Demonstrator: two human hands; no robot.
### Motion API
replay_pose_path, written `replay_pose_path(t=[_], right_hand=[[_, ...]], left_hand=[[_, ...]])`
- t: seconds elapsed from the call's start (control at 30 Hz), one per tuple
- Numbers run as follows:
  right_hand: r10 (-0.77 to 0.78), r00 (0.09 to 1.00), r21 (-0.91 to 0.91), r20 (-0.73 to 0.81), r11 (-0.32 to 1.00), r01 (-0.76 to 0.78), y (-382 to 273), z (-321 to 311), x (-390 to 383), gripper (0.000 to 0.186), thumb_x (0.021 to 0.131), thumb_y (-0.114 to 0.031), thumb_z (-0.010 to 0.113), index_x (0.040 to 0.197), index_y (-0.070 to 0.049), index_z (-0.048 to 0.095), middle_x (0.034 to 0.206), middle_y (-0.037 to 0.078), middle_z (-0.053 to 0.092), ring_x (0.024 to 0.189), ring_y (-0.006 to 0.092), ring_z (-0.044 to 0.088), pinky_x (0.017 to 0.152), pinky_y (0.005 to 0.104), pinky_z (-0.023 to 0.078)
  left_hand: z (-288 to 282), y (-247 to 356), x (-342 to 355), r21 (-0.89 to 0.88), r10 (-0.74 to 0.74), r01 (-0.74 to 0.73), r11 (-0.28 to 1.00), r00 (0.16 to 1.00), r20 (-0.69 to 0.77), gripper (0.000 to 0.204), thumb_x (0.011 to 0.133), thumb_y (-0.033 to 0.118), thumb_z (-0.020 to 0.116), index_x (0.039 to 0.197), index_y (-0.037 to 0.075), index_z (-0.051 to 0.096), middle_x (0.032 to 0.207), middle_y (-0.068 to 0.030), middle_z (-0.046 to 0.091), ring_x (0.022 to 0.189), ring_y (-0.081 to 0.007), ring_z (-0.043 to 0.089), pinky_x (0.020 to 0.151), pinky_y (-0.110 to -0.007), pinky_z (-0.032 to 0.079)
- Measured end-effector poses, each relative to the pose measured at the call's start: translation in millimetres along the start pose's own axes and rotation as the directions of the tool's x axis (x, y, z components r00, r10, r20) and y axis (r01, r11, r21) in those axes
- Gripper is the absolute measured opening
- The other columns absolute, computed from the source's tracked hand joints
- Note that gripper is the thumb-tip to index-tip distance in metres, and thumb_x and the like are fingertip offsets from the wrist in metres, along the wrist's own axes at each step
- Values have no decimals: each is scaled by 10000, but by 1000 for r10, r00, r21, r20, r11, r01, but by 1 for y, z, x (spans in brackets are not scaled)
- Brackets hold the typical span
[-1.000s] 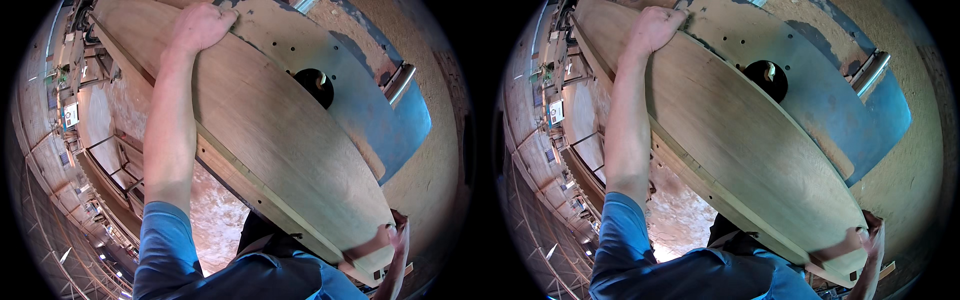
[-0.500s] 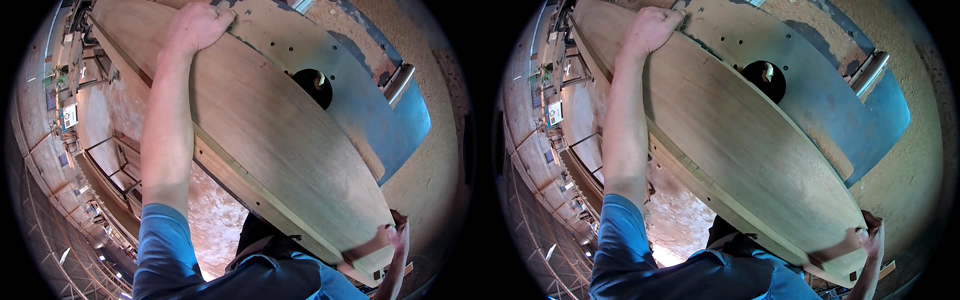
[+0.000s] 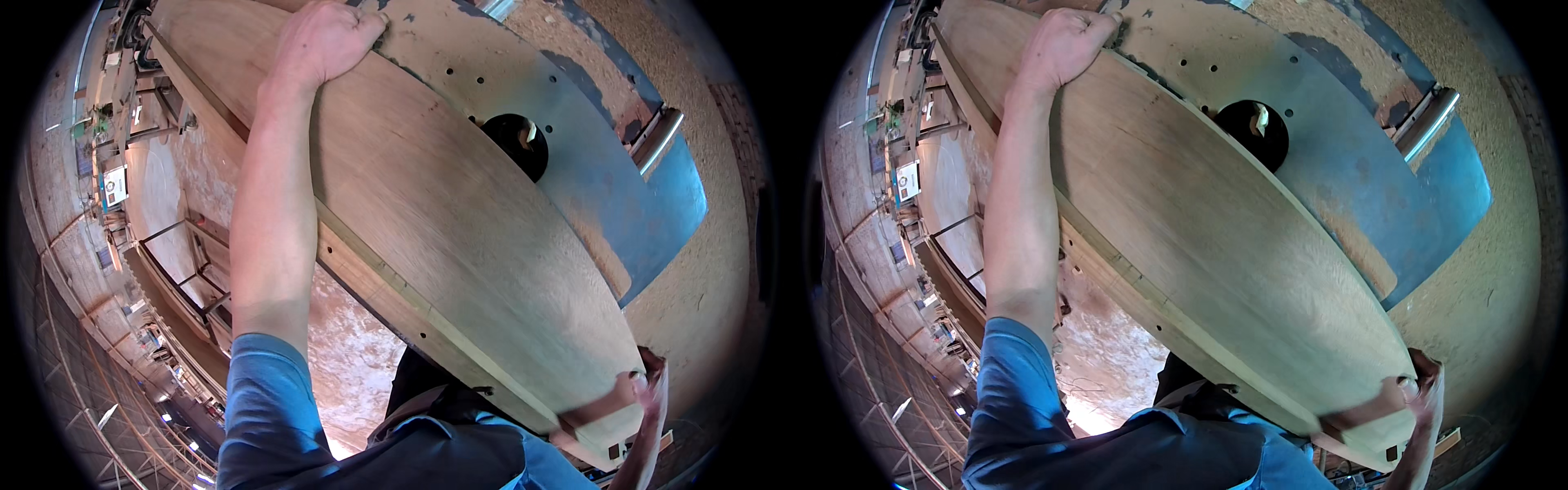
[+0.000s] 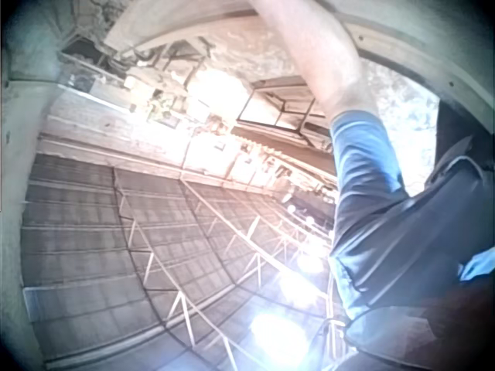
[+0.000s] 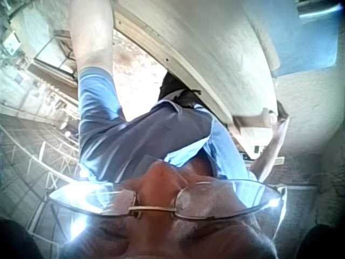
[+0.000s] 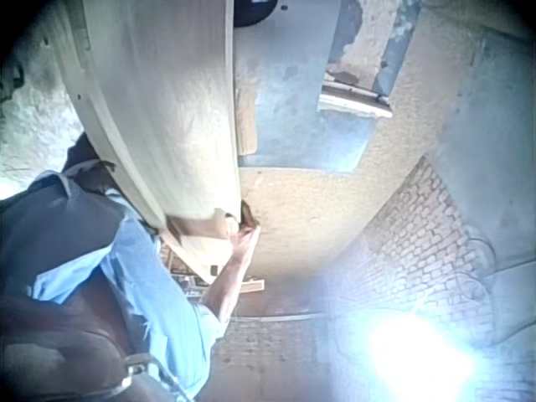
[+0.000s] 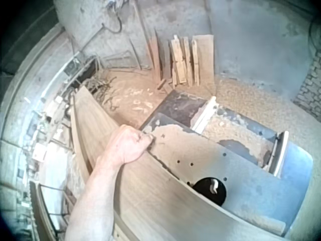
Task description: The person moves a long piece of wood across a router table, turns the wood over, and then uses a C-clamp to secure two pieces of wood together.
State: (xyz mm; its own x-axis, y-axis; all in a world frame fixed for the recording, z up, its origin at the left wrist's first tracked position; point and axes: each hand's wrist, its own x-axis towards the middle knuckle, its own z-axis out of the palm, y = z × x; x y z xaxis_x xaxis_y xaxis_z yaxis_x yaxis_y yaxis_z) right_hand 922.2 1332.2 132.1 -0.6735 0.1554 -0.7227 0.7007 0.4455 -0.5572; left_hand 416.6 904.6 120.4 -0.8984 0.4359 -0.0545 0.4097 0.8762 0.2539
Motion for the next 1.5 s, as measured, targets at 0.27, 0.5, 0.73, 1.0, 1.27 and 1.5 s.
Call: replay_pose_path(t=[0.27, 0.5, 0.73, 1.0, 1.27, 1.5], right_hand=[[28, 1000, -6, 9, 1000, -28, 1, -3, -1, 931, 777, -848, 628, 998, 55, 678, 667, 74, 615, 631, 112, 552, 573, 318, 454], [-24, 1000, -43, -13, 999, 24, 4, 0, 0, 941, 780, -856, 616, 985, 60, 669, 638, 77, 585, 603, 110, 520, 544, 319, 421], [-12, 999, -14, -34, 1000, 11, 4, 1, -1, 948, 768, -866, 617, 965, 60, 668, 632, 61, 578, 614, 95, 501, 539, 309, 406], [28, 999, 65, -21, 998, -27, -3, 2, -2, 932, 740, -853, 668, 952, 55, 666, 643, 18, 571, 635, 75, 481, 548, 285, 386], [42, 999, 23, 6, 999, -42, 0, -1, -1, 934, 748, -853, 661, 959, 57, 667, 648, 25, 576, 633, 76, 488, 547, 282, 383], [69, 996, -3, 51, 998, -69, 0, -5, -2, 950, 746, -865, 648, 957, 61, 668, 664, 42, 591, 627, 95, 514, 552, 310, 411]], left_hand=[[-2, 3, 1, 5, -11, 11, 1000, 1000, -1, 446, 907, 427, 601, 766, 18, 709, 756, -243, 658, 726, -413, 675, 680, -460, 532], [2, -3, 0, -52, 57, -58, 997, 998, -6, 434, 907, 418, 608, 779, 19, 717, 759, -237, 663, 717, -394, 680, 686, -444, 535], [0, 1, 0, -28, -8, 9, 1000, 1000, 14, 429, 905, 421, 609, 790, 26, 731, 768, -232, 672, 738, -391, 688, 691, -445, 536], [0, 5, 2, -35, -17, 17, 999, 1000, 6, 440, 905, 438, 603, 797, 33, 735, 776, -236, 674, 750, -394, 691, 690, -451, 535], [0, -1, 1, 18, 27, -27, 999, 1000, 7, 449, 909, 434, 600, 771, 23, 718, 760, -236, 666, 742, -406, 680, 675, -450, 533], [-3, 6, -1, 10, -28, 28, 1000, 999, 20, 443, 906, 430, 604, 783, 23, 728, 768, -239, 669, 746, -404, 684, 683, -451, 535]])
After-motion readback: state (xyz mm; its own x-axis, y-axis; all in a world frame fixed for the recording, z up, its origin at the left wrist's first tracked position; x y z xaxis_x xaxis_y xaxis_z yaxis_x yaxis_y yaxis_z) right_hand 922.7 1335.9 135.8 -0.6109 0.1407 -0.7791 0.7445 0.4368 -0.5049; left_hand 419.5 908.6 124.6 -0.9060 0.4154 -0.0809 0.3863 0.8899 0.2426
